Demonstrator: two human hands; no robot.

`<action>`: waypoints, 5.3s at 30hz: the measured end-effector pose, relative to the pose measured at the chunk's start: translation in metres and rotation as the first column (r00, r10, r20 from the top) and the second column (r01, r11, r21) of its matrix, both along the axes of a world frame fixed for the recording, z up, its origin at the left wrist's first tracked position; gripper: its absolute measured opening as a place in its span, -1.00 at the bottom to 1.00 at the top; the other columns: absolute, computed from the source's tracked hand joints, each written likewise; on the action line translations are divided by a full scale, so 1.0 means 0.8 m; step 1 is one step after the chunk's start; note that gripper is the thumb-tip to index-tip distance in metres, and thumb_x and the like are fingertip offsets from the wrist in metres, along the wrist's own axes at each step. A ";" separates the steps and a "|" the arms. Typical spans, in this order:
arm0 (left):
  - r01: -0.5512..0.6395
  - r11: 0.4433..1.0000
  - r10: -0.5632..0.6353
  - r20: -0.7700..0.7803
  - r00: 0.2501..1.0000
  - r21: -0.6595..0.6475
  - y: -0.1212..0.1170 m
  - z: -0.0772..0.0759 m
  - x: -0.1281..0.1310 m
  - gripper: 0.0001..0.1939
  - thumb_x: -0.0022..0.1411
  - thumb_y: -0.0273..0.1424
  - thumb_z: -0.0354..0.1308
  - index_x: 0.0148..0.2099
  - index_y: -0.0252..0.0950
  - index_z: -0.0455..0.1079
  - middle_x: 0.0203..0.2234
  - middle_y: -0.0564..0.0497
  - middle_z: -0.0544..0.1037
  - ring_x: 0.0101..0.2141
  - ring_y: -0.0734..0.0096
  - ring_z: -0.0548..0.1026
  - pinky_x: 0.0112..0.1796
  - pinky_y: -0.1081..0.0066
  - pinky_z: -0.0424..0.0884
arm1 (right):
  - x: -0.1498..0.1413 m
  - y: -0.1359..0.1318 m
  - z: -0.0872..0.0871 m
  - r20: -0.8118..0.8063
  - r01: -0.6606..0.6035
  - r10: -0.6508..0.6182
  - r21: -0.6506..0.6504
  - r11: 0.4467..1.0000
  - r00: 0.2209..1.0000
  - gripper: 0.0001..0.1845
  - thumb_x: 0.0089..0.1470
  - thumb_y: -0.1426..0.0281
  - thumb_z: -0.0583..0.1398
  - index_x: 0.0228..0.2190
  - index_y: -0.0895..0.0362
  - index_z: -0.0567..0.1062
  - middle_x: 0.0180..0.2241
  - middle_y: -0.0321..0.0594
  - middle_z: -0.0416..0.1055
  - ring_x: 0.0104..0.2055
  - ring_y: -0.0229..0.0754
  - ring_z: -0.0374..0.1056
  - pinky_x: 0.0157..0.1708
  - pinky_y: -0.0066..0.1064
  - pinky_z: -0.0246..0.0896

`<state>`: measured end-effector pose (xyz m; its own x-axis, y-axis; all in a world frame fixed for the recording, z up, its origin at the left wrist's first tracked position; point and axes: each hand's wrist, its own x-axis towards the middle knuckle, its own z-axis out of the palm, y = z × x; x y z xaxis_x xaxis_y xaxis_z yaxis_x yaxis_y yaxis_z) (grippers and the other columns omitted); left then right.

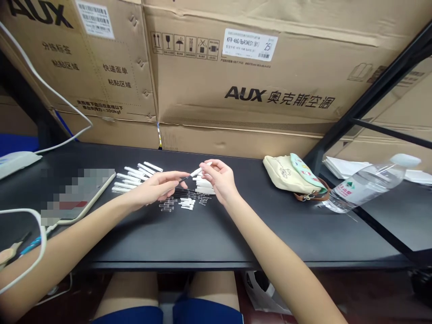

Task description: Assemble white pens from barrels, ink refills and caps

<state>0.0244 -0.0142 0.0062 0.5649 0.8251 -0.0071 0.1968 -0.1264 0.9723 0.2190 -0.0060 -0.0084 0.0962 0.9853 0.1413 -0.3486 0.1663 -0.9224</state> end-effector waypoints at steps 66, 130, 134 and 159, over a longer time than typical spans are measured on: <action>-0.241 0.968 0.236 0.079 0.969 0.067 0.006 0.004 0.001 -0.69 0.14 -0.35 0.07 -0.06 -0.30 0.34 -0.38 -0.01 0.44 -0.63 0.64 0.18 -0.66 0.58 0.05 | 0.037 0.034 -0.029 0.745 0.028 -0.182 0.215 0.976 0.642 -0.93 -0.24 0.38 0.27 -0.59 0.13 0.56 -0.50 -0.22 0.51 -0.38 -0.13 0.40 -0.23 -0.26 0.27; -0.263 0.964 0.263 0.166 0.950 -0.022 0.010 0.000 0.000 -0.72 0.01 -0.27 0.25 -0.31 -0.35 0.34 -0.37 -0.10 0.56 -0.57 0.56 0.36 -0.66 0.58 0.21 | 0.035 -0.007 0.020 0.813 -0.512 0.467 -0.252 0.821 0.349 -0.77 -0.22 0.34 0.34 -0.60 0.18 0.39 -0.62 -0.35 0.35 -0.55 -0.34 0.25 -0.55 -0.49 0.17; -0.213 0.977 0.209 0.124 0.970 0.018 0.007 0.000 0.002 -0.69 -0.03 -0.23 0.29 -0.34 -0.35 0.35 -0.41 -0.09 0.56 -0.55 0.52 0.39 -0.65 0.58 0.24 | 0.022 -0.011 0.021 0.658 -0.411 0.410 -0.164 0.897 0.631 -0.70 -0.18 0.26 0.33 -0.42 0.16 0.41 -0.61 -0.36 0.35 -0.59 -0.33 0.27 -0.67 -0.53 0.14; -0.565 0.825 0.545 0.276 0.792 -0.010 0.016 0.005 -0.002 -0.66 0.10 -0.38 0.10 -0.06 -0.39 0.37 -0.34 -0.05 0.50 -0.49 0.55 0.29 -0.55 0.58 0.24 | -0.009 -0.005 -0.019 0.555 -0.219 0.108 0.136 0.966 0.825 -0.82 -0.25 0.34 0.35 -0.59 0.16 0.48 -0.47 -0.19 0.49 -0.40 -0.19 0.40 -0.34 -0.31 0.35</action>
